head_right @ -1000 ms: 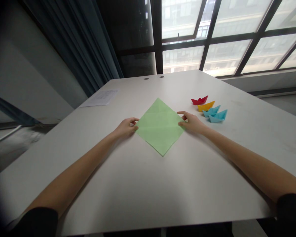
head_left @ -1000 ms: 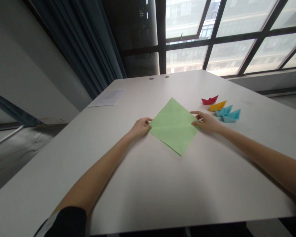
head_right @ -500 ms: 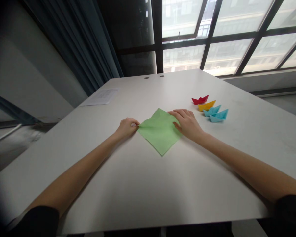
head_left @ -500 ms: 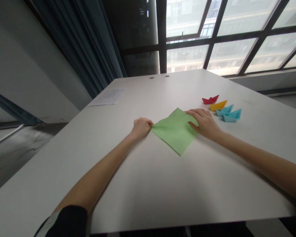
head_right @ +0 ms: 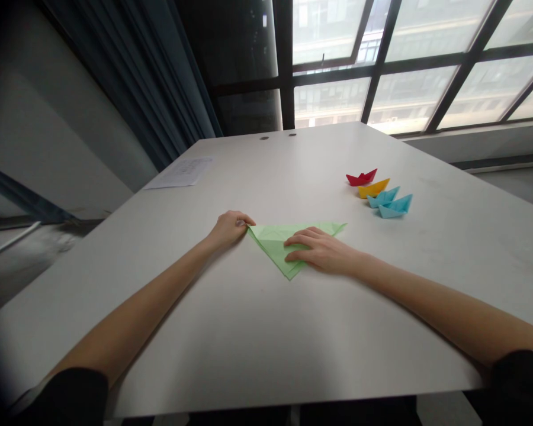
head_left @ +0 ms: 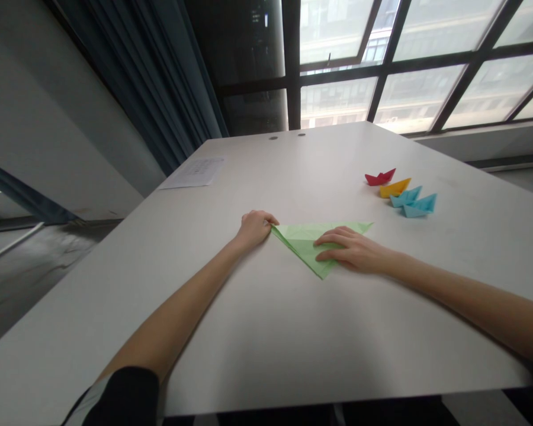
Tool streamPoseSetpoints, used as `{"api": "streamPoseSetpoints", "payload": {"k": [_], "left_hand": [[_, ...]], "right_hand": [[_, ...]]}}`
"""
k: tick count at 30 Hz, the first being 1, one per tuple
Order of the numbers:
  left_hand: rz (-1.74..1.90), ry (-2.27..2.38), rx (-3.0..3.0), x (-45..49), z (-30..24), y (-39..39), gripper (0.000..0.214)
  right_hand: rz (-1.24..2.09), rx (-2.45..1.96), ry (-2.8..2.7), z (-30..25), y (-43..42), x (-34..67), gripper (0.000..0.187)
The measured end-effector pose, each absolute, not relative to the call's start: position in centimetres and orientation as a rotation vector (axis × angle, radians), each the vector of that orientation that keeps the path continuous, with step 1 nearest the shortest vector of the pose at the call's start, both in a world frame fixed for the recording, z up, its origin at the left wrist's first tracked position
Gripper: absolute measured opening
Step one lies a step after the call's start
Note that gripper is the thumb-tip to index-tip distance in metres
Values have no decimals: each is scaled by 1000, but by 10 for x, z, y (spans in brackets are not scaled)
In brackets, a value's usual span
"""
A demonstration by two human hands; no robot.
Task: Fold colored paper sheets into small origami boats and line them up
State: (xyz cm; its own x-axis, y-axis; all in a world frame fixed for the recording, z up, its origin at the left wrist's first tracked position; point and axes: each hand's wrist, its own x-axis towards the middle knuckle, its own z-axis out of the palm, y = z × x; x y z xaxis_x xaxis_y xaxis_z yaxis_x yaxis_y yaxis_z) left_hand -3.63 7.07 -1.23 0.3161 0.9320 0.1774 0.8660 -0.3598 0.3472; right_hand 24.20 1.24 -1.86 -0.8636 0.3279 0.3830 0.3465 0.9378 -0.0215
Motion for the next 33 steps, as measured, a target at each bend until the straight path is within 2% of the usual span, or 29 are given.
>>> {"api": "streamPoseSetpoints", "payload": {"k": [7,22,27,33], "left_hand": [[495,1682,2399,-38,-12,71,36],[524,1614,2564,-22,-11,60,37],[288,1320,2690,-1,-13,39,42],[60,1310,2681,6,-19,30,51]], "right_hand": [[-12,-423,-2646,-24,10,241,18],[38,-352,-2691,-21,9,243,21],[95,-314,-2665,-21,8,245,21],[105,-337,-2680,-19,4,244,20]]}}
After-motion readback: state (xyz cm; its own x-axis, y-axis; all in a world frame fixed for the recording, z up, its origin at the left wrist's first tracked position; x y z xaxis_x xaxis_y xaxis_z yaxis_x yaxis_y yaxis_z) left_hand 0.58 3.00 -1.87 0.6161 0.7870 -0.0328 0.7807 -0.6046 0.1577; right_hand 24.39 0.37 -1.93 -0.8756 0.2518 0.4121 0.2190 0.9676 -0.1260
